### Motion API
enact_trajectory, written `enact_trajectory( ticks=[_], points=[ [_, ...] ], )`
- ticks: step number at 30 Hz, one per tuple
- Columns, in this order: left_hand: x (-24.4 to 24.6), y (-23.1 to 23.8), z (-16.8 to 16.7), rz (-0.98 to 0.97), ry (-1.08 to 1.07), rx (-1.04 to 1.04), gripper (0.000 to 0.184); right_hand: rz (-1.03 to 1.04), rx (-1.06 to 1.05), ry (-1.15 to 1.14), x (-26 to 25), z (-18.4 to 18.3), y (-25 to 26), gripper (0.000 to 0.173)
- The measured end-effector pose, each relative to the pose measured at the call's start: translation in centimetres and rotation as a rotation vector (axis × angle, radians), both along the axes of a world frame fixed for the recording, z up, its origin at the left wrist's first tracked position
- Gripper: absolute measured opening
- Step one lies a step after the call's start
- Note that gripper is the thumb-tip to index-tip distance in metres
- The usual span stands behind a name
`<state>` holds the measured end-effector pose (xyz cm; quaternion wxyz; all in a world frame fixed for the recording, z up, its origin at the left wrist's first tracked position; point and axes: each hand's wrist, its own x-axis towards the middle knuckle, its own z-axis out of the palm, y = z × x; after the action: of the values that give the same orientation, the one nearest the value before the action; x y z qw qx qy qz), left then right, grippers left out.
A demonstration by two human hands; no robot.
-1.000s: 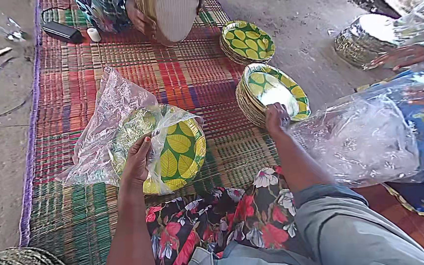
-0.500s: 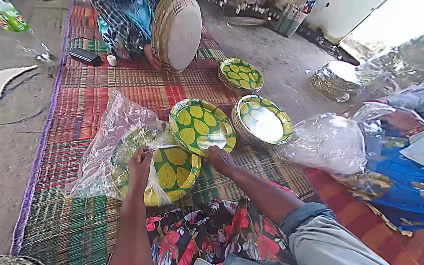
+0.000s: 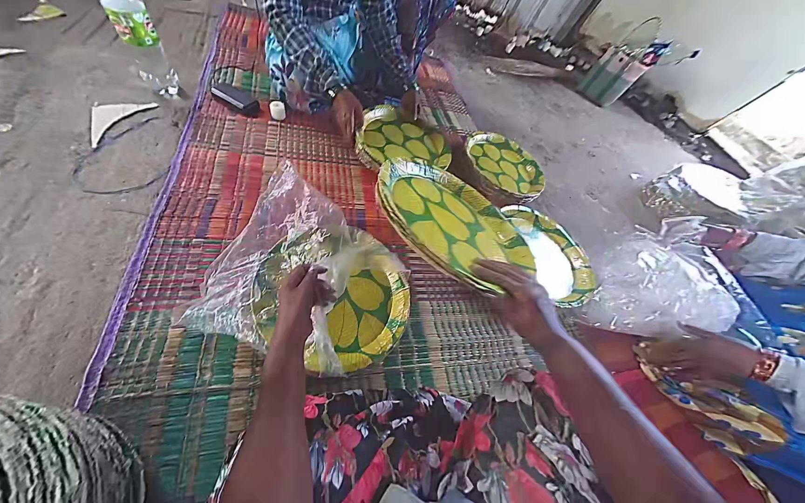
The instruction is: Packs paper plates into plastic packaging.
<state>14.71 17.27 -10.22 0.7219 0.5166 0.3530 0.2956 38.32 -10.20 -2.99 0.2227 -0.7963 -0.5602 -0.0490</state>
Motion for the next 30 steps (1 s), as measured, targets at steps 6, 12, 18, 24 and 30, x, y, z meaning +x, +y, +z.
enact_trajectory(
  ticks=[6, 12, 18, 24, 30],
  points=[
    [0.1, 0.4, -0.2, 0.018, 0.012, 0.125, 0.023, 0.323, -0.096, 0.120, -5.8, 5.2, -9.0, 0.032],
    [-0.8, -0.8, 1.8, -0.221, 0.213, 0.892, 0.021, 0.372, -0.250, -0.253, -10.8, -0.6, -4.2, 0.044],
    [0.7, -3.4, 2.9, -0.399, 0.491, 1.163, 0.019, 0.360, -0.384, -0.279, -16.2, -5.2, 7.2, 0.037],
    [0.2, -1.5, 2.2, -0.191, 0.408, 1.173, 0.017, 0.341, -0.479, -0.112, -21.4, -7.7, 13.1, 0.031],
    [-3.2, 1.3, 3.7, 0.053, 0.754, 0.964, 0.023, 0.225, -0.024, -0.222, -18.0, -8.9, 13.3, 0.035]
  ],
)
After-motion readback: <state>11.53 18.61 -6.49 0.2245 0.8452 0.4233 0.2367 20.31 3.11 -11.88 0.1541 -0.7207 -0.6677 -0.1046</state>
